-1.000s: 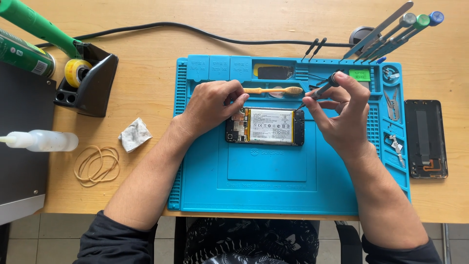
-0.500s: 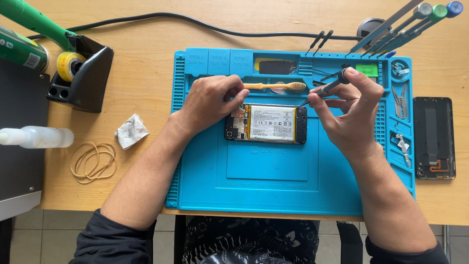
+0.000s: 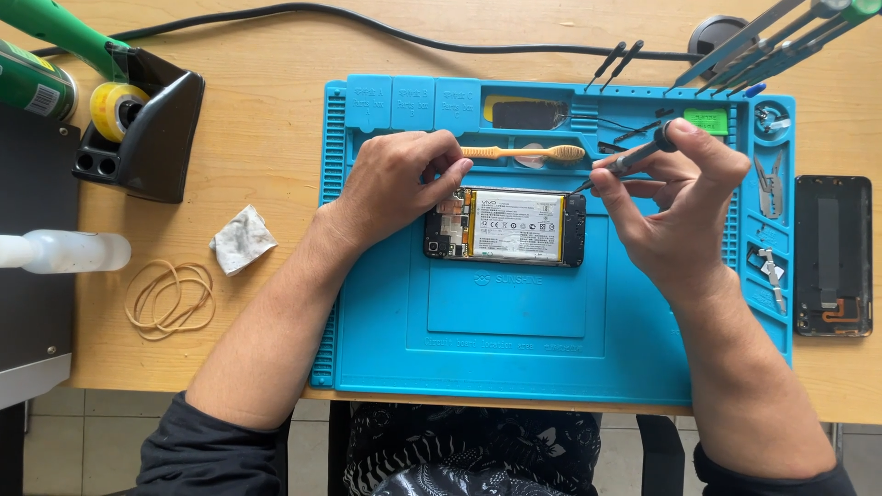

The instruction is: The person uses a screwdriver to remove screws from the internal frame of a disassembled smartphone placed on a blue work mat. They carefully unscrew fasteners around the battery area and place the removed screws into a compartment on the mat.

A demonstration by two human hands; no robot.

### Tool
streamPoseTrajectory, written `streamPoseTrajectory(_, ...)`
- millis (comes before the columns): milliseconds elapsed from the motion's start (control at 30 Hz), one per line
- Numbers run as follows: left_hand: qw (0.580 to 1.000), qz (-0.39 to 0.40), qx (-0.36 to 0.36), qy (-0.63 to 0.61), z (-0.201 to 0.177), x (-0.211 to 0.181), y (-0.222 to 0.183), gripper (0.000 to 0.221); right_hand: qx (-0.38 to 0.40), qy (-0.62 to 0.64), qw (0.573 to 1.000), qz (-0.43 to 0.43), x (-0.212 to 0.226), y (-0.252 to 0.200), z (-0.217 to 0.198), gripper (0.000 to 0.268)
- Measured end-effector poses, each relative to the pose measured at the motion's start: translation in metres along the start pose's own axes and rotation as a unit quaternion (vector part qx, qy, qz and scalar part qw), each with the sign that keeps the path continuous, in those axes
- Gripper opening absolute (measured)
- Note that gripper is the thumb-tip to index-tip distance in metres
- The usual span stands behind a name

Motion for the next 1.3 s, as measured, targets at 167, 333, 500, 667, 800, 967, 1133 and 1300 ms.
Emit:
streamPoseTrajectory(167,1.0,-0.005,-0.008,0.004,0.0,0.0,0.0,0.017,0.01,-0.001,1.0,0.008,0.002,0.001,-0.001,0.07)
streamPoseTrajectory(333,1.0,-0.001,-0.013,0.001,-0.002,-0.002,0.001,0.017,0.009,-0.006,1.0,-0.003,-0.001,-0.002,-0.002,0.072)
streamPoseTrajectory(500,1.0,-0.011,-0.012,-0.005,-0.004,-0.003,0.001,0.018,0.006,-0.009,1.0,-0.028,-0.001,0.0,-0.001,0.072)
streamPoseTrajectory(667,1.0,-0.007,-0.018,-0.01,-0.006,-0.003,0.008,0.019,0.006,-0.042,0.998,-0.054,-0.005,0.009,-0.004,0.066)
streamPoseTrajectory(800,1.0,-0.006,-0.006,-0.008,-0.003,-0.003,0.005,0.019,0.025,-0.056,0.997,-0.04,0.002,0.012,-0.003,0.063)
streamPoseTrajectory(967,1.0,0.001,-0.002,-0.012,0.001,0.001,0.003,0.019,0.021,-0.068,0.996,-0.059,-0.001,0.004,-0.005,0.069)
streamPoseTrajectory(1133,1.0,0.009,-0.003,-0.012,0.003,0.003,0.004,0.019,0.018,-0.065,0.996,-0.057,-0.003,0.003,-0.005,0.073)
streamPoseTrajectory(1300,1.0,0.008,-0.009,-0.002,0.003,0.003,0.003,0.019,0.013,-0.051,0.998,-0.019,0.0,0.005,-0.002,0.067)
Point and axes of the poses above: each hand's wrist, its own y-axis towards the middle knuckle, its own z-axis out of the palm, x = y × z, the point moved 2 cm from there along y, towards the middle knuckle
